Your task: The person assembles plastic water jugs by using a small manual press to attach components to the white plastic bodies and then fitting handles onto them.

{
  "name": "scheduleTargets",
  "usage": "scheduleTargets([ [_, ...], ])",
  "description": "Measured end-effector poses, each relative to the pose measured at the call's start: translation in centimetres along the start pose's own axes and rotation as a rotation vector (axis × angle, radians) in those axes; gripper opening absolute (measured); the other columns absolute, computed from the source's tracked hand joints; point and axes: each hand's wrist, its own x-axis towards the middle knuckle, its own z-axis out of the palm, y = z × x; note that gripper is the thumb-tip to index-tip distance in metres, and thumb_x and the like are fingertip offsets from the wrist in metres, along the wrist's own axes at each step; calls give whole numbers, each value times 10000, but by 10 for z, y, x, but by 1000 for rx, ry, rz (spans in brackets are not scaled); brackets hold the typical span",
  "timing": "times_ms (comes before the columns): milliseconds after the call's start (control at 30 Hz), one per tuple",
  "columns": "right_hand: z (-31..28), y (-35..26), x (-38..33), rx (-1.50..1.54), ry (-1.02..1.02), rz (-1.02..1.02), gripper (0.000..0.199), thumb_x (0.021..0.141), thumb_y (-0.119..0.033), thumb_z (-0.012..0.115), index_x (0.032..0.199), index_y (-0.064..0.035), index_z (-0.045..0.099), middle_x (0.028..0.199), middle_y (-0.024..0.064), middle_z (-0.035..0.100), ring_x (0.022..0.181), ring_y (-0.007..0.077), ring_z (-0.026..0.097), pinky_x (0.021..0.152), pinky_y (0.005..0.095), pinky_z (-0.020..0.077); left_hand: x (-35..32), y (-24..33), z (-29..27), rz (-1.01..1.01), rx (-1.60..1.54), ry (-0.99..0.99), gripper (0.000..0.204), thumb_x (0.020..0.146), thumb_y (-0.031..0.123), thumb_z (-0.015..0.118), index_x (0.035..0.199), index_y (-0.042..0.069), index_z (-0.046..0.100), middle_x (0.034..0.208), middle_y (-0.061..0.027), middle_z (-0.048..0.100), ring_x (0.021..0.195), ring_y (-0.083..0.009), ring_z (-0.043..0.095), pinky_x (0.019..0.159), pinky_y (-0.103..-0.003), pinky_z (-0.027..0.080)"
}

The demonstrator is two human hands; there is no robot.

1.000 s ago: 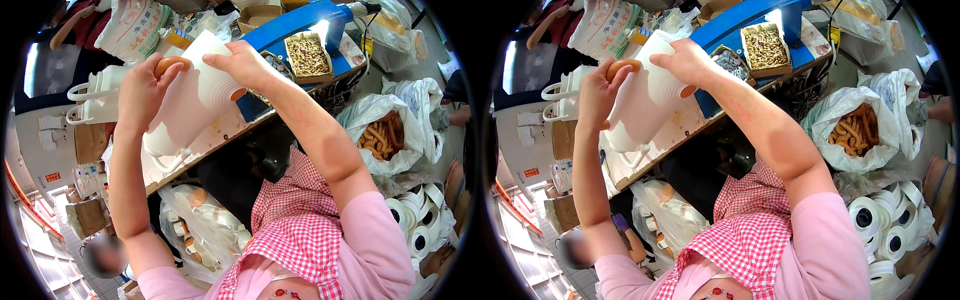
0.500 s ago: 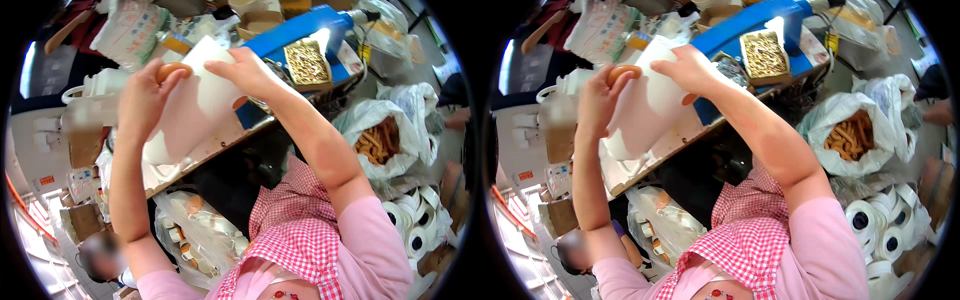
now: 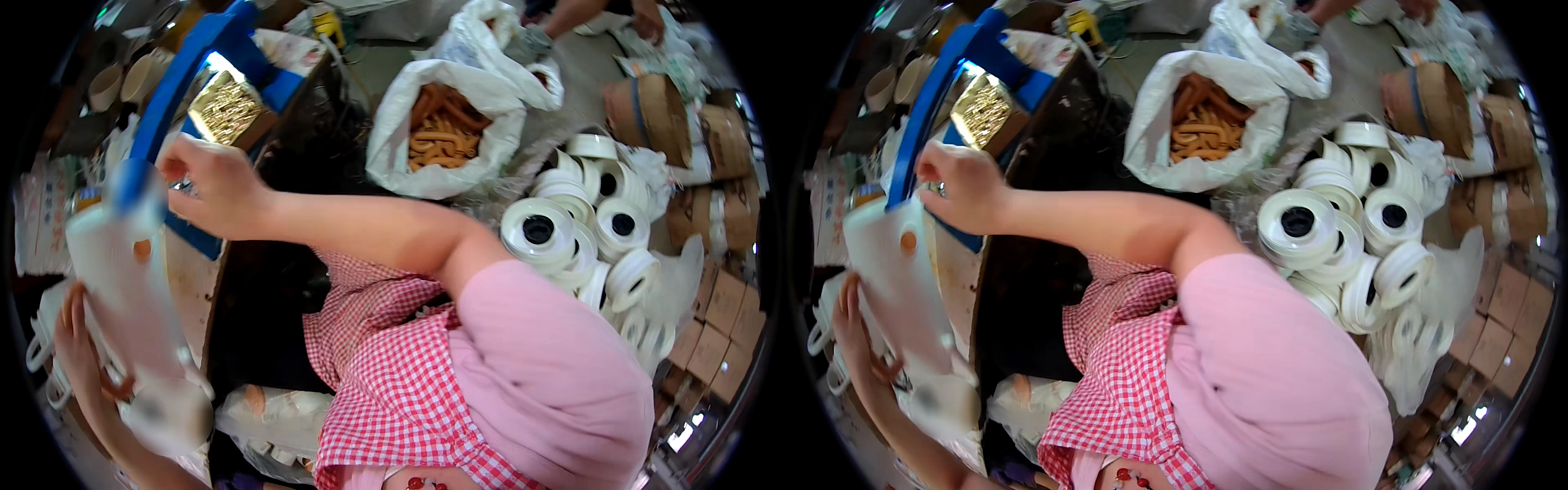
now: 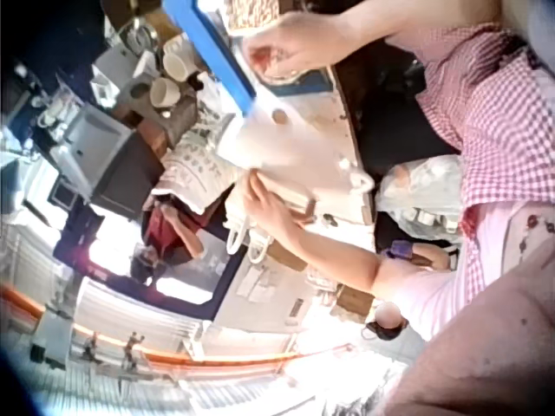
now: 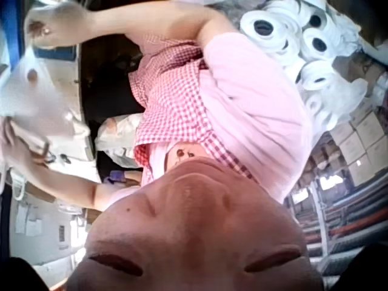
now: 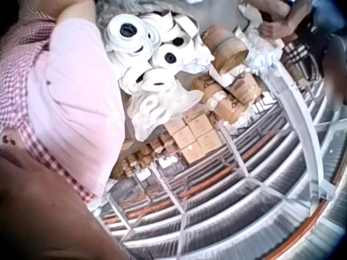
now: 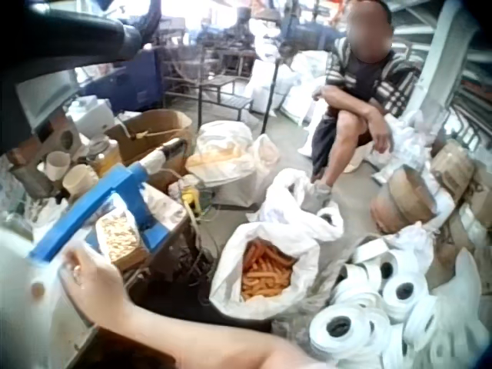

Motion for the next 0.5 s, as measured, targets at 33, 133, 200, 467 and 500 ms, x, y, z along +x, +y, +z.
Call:
scheduleTargets([
  [33,-40,2,-9,-78,-209,79,217,828,-183,724,961,-61,602,940,105,687,873,263,703,777,371,548,-23,4,-18,-214,-93,-112,354,1037,246,548,1245,-22,653,1106,-99,708,941,-156,645,838,-282,503],
  [133,-158,28,-22,-424,-426,74,249,866,-263,684,1033,-79,677,884,131,703,838,251,708,706,368,548,-100,36,-32,-379,-283,-42,261,997,207,593,1140,13,694,772,17,618,565,-35,456,469,-209,339],
  [200,-253,22,-35,-718,-569,377,305,905,-271,646,1084,-26,676,926,155,706,884,266,699,763,376,544,-155,62,-37,-350,-386,4,220,959,155,609,1096,3,690,801,-9,624,601,-41,496,439,-196,351],
  [467,-392,-13,-193,-1084,-1351,579,340,843,-147,663,1144,0,606,839,162,649,725,309,618,673,432,522,-176,191,92,-317,-999,183,274,883,254,736,1026,36,653,852,-153,666,727,-263,666,667,-373,514],
  [500,-380,-11,-189,-1150,-1300,571,350,843,-151,661,1154,-1,603,858,164,648,746,310,617,689,432,519,-171,190,112,-282,-955,161,287,890,275,720,1028,39,633,877,-154,658,757,-288,667,655,-390,508],
])
